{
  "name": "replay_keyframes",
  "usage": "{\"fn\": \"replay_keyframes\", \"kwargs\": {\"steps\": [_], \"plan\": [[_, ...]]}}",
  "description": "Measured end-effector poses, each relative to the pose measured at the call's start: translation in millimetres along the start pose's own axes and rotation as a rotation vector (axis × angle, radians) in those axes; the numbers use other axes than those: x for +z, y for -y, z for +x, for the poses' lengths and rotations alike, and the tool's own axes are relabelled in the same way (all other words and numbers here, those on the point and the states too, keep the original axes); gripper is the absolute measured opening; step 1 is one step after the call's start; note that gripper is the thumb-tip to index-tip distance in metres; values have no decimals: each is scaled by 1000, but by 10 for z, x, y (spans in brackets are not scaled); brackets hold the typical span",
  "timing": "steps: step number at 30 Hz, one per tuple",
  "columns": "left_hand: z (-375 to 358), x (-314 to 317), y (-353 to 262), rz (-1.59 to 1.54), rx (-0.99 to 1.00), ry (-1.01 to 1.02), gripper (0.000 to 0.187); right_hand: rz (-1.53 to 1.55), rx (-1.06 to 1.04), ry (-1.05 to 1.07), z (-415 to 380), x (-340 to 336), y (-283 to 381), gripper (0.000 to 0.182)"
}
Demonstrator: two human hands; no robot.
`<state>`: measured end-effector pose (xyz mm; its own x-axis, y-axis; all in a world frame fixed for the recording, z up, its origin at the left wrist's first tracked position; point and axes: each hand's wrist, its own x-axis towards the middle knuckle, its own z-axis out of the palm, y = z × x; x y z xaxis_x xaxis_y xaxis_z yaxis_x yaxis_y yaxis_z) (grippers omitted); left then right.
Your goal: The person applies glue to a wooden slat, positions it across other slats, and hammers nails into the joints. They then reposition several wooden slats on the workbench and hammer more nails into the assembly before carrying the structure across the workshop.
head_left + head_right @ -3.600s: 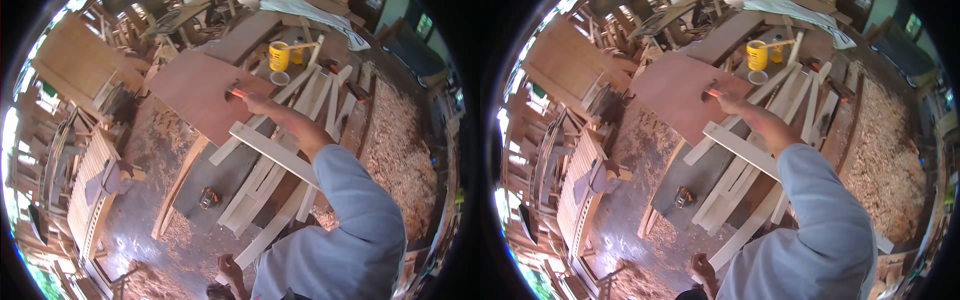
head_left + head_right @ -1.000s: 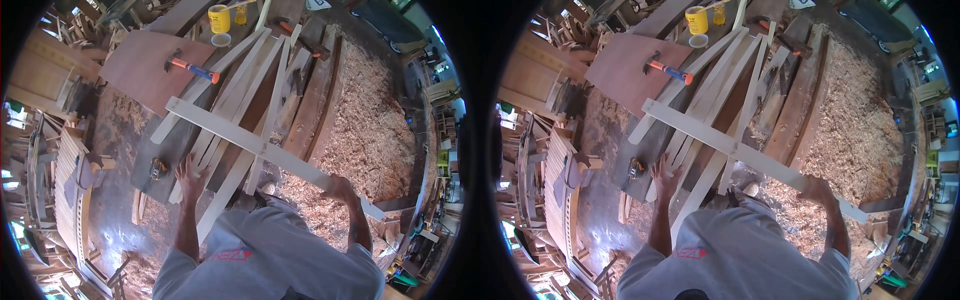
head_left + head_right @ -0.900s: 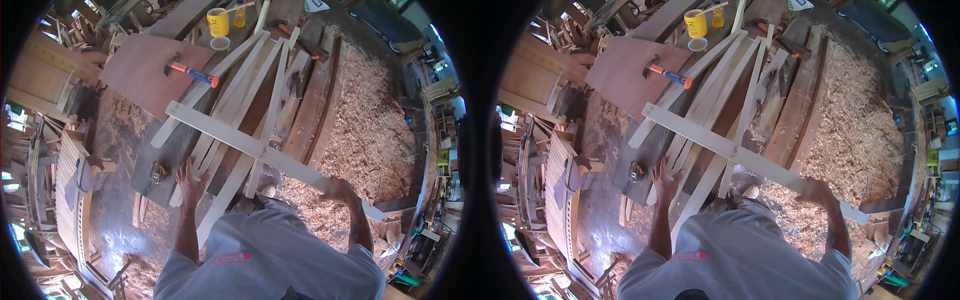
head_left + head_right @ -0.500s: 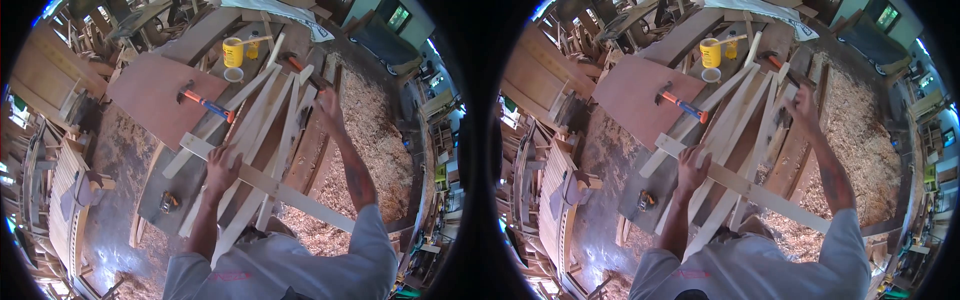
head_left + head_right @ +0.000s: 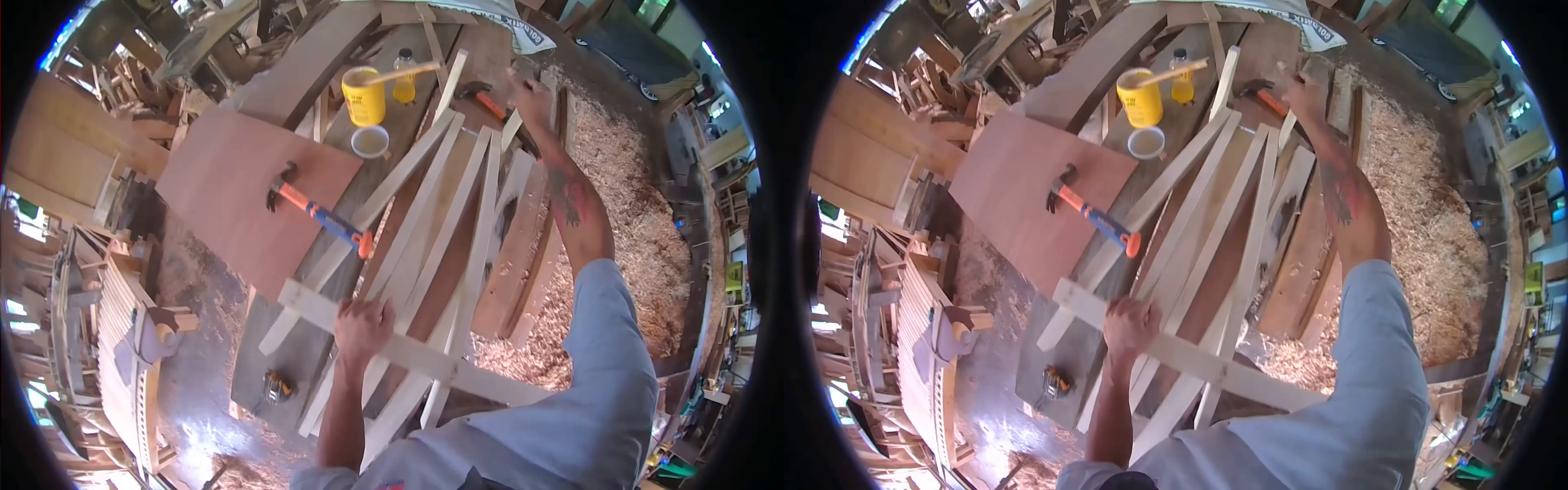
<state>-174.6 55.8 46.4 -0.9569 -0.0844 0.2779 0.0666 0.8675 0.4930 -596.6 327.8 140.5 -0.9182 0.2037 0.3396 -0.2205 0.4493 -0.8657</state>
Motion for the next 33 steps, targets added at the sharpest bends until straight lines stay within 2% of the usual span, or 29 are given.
{"fn": "replay_keyframes", "kwargs": {"steps": [2, 7, 10, 12, 13, 16, 21, 24, 26, 28, 33], "plan": [[71, -8, 3, -13, 20, -49, 35, -7, 12, -23, 287, 85, -147, 45], [122, -54, -41, 30, -18, -3, 37, 3, 59, -35, 608, 115, -344, 45], [91, -56, -44, 57, -43, 44, 38, 172, 111, -20, 387, 32, -315, 40], [130, -47, -34, 81, -53, 46, 39, 170, 112, 127, 341, -3, -321, 35], [123, -42, -29, 79, -66, 51, 40, 175, 116, 122, 358, 4, -349, 35], [136, -49, -76, 82, -84, 62, 40, 299, 94, 139, 320, 36, -484, 30], [103, -17, -31, 68, -56, 57, 39, 330, -114, 56, 196, 61, -456, 30], [99, -16, -4, 102, -66, 62, 37, 189, -74, 38, 286, 61, -515, 27], [91, 6, 1, 50, -29, -12, 36, 218, -108, 18, 297, 85, -539, 26], [91, -11, -17, 64, -34, -2, 35, 244, -145, 2, 308, 104, -559, 25], [124, -50, -61, 103, -50, 33, 34, 362, 4, 80, 321, 81, -558, 26]]}}
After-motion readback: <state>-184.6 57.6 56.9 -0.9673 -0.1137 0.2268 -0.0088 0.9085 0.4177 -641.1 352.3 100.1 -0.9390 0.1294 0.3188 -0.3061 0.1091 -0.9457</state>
